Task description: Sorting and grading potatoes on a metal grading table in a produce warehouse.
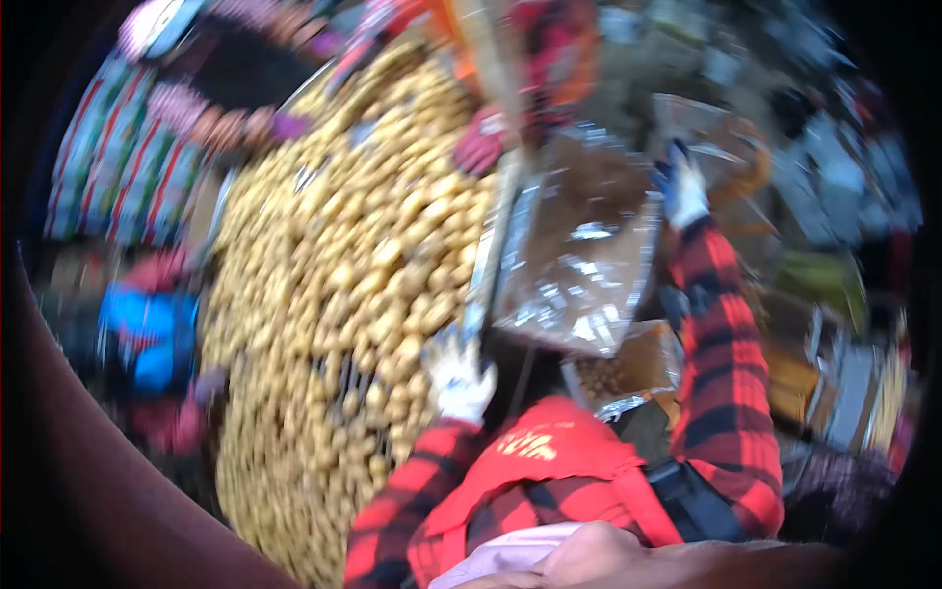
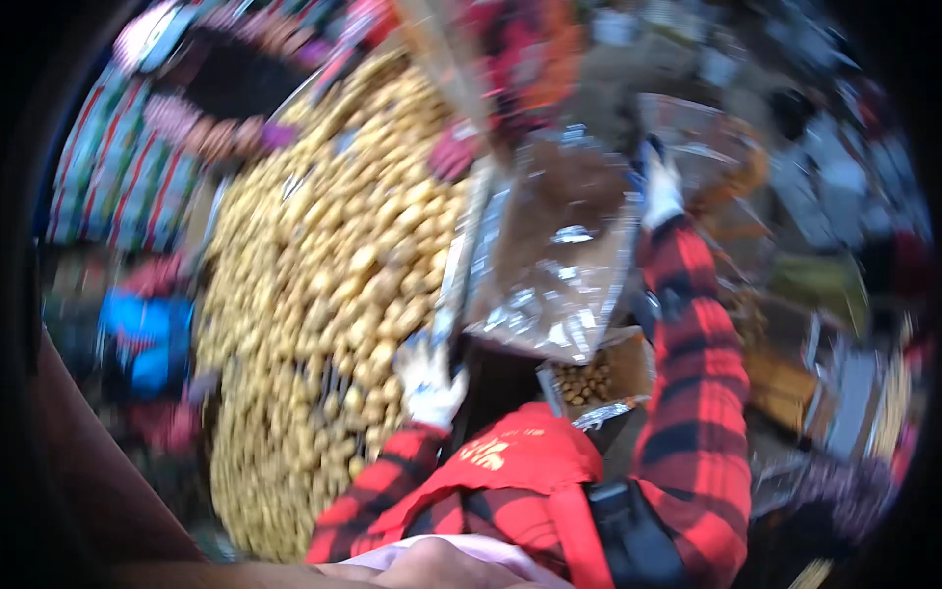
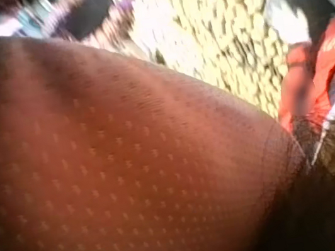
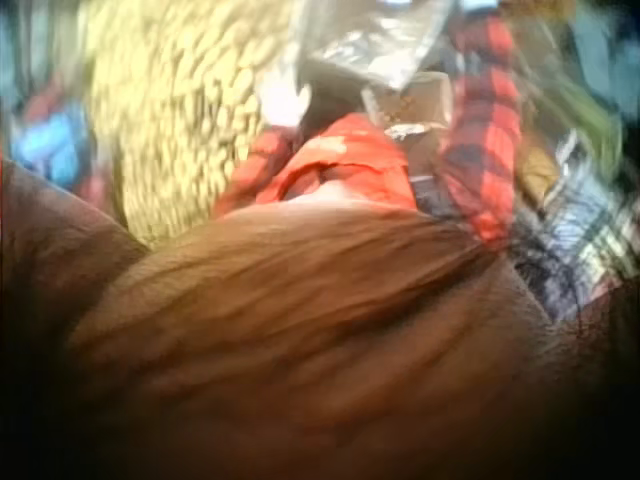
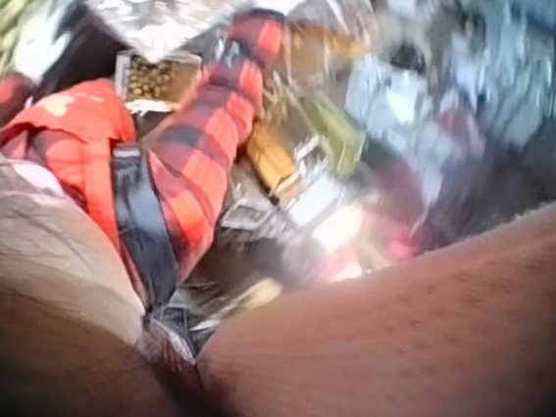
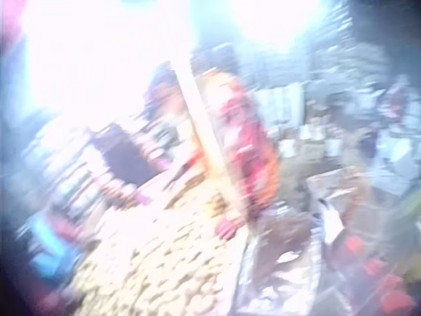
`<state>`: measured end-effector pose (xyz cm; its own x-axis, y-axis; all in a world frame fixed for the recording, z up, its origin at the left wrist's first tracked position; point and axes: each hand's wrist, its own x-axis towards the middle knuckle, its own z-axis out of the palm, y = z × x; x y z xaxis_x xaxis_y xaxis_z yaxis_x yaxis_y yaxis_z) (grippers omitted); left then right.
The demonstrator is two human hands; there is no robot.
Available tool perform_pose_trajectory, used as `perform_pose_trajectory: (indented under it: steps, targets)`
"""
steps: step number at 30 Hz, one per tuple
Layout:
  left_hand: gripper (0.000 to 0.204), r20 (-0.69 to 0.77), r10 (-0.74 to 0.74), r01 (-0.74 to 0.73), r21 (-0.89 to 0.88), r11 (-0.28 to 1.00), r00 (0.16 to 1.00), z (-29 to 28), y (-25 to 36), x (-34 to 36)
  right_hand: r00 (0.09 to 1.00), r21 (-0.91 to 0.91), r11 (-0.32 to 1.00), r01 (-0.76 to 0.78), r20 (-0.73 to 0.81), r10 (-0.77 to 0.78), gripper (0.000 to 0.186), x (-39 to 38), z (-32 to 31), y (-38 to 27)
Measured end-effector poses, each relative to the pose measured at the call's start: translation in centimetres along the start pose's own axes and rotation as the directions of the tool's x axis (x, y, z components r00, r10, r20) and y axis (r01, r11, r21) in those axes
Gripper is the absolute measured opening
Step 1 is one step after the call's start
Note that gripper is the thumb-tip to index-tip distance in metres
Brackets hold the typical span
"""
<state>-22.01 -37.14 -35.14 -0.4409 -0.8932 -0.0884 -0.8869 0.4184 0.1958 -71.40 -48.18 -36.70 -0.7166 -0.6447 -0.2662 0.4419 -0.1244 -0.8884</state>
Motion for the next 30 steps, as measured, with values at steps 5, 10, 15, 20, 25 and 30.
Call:
perform_pose_trajectory:
  steps: [5, 10, 15, 20, 25, 30]
  targets:
    - [0.075, -0.076, 0.028, -0.032, -0.057, 0.998, 0.997, 1.6, -0.6, 0.1, 0.836, -0.561, 0.731, 0.388, 0.548, -0.022, 0.041, -18.1, 10.3, 8.6]
    - [0.064, 0.197, -0.052, 0.088, -0.178, 0.980, 0.979, 4.6, -3.0, -1.7, -0.116, 0.104, 0.343, 0.934, 0.993, 0.014, 0.048, -31.8, 21.6, 14.6]
    - [0.056, -0.068, 0.092, -0.109, -0.306, 0.946, 0.993, -2.1, -6.4, -9.5, -0.234, 0.241, -0.014, 0.971, 0.955, 0.183, 0.045, -29.7, 23.4, 19.7]
    - [0.055, -0.120, -0.188, 0.172, -0.131, 0.976, 0.975, -0.9, -12.5, -20.5, 0.252, -0.276, -0.285, 0.918, 0.960, -0.119, 0.046, -26.4, 27.0, 19.8]
    - [0.056, -0.128, -0.331, 0.303, -0.197, 0.932, 0.935, 0.2, -13.2, -23.5, -0.299, 0.302, 0.176, 0.937, 0.953, -0.041, 0.055, -40.6, 33.1, 22.6]
    - [0.054, -0.119, -0.329, 0.296, -0.233, 0.926, 0.937, 0.2, -13.6, -23.2, -0.167, 0.091, 0.180, 0.980, 0.865, 0.473, 0.038, -48.4, 41.5, 30.6]
